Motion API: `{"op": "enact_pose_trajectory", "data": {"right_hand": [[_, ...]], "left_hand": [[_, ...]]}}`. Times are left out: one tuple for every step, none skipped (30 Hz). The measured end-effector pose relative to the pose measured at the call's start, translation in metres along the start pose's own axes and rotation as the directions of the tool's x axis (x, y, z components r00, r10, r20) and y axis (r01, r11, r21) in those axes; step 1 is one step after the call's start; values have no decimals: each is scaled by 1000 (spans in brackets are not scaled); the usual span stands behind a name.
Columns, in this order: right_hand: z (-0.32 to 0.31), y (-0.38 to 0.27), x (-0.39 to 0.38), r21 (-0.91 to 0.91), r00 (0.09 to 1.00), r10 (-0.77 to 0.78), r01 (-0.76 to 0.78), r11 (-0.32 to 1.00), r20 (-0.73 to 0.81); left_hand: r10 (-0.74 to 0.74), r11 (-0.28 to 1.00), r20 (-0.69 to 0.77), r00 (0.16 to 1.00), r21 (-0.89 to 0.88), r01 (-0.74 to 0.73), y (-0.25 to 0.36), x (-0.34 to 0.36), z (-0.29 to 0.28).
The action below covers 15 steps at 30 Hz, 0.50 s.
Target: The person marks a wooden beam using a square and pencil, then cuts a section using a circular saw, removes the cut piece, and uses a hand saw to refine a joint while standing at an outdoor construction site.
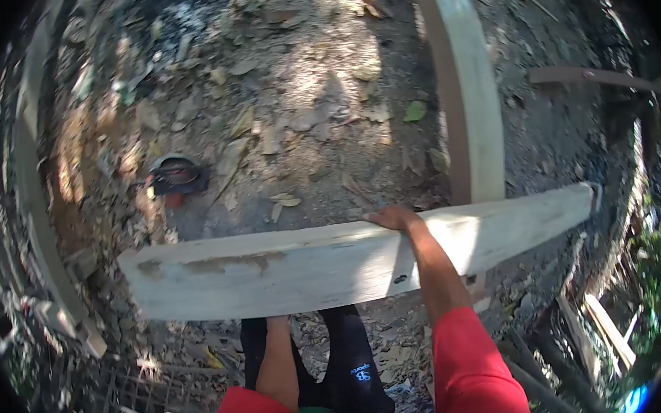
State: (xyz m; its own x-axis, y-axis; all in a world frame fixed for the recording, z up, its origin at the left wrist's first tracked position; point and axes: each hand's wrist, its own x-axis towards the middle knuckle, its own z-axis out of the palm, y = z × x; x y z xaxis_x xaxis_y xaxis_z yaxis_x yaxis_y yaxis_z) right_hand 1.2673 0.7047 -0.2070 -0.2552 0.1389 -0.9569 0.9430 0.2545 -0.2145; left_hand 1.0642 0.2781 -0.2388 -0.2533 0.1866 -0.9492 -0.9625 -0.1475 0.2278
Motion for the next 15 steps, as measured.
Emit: {"op": "enact_pose_trajectory", "data": {"right_hand": [[0,-18,-7,23,997,-75,75,997,-17],[-4,-10,-12,34,998,-39,41,999,-55],[4,2,-2,-36,998,-17,15,999,-68],[4,-6,-2,-26,997,74,-75,997,-29],[10,6,7,-20,994,84,-85,996,-69],[2,5,-1,-15,992,104,-106,994,-76],[1,7,1,-20,991,68,-71,997,-117],[-3,3,7,-33,990,67,-72,997,-120],[4,-12,8,-49,994,41,-46,998,-102],[9,-26,9,-57,996,18,-23,998,-88],[15,-38,7,-71,995,-3,-4,998,-103],[13,-30,10,-77,994,26,-34,996,-102],[15,-23,12,-51,994,14,-20,998,-107],[14,-26,14,-22,993,-26,23,999,-112],[15,-30,15,-18,993,-51,49,999,-110]], "left_hand": [[32,999,-20,999,-23,-32,3,-1,-12],[25,998,-8,1000,-52,-25,-9,8,-1],[24,996,-14,1000,-80,-25,-14,10,2],[39,993,-22,999,-107,-41,-12,15,-1],[36,990,-11,999,-136,-37,-20,26,4],[37,987,8,999,-154,-35,-27,40,12],[48,988,38,998,-151,-42,-35,54,16],[62,987,53,997,-154,-54,-43,67,16],[145,986,58,988,-86,-139,-47,72,-4],[315,931,126,941,150,-332,-41,80,-20],[371,896,141,918,204,-393,-42,85,-39],[104,952,129,986,-298,-62,-46,91,-37],[81,952,129,988,-304,-38,-51,92,-36],[262,928,180,948,222,-299,-45,94,-37],[328,787,242,913,466,-406,-39,89,-40]]}}
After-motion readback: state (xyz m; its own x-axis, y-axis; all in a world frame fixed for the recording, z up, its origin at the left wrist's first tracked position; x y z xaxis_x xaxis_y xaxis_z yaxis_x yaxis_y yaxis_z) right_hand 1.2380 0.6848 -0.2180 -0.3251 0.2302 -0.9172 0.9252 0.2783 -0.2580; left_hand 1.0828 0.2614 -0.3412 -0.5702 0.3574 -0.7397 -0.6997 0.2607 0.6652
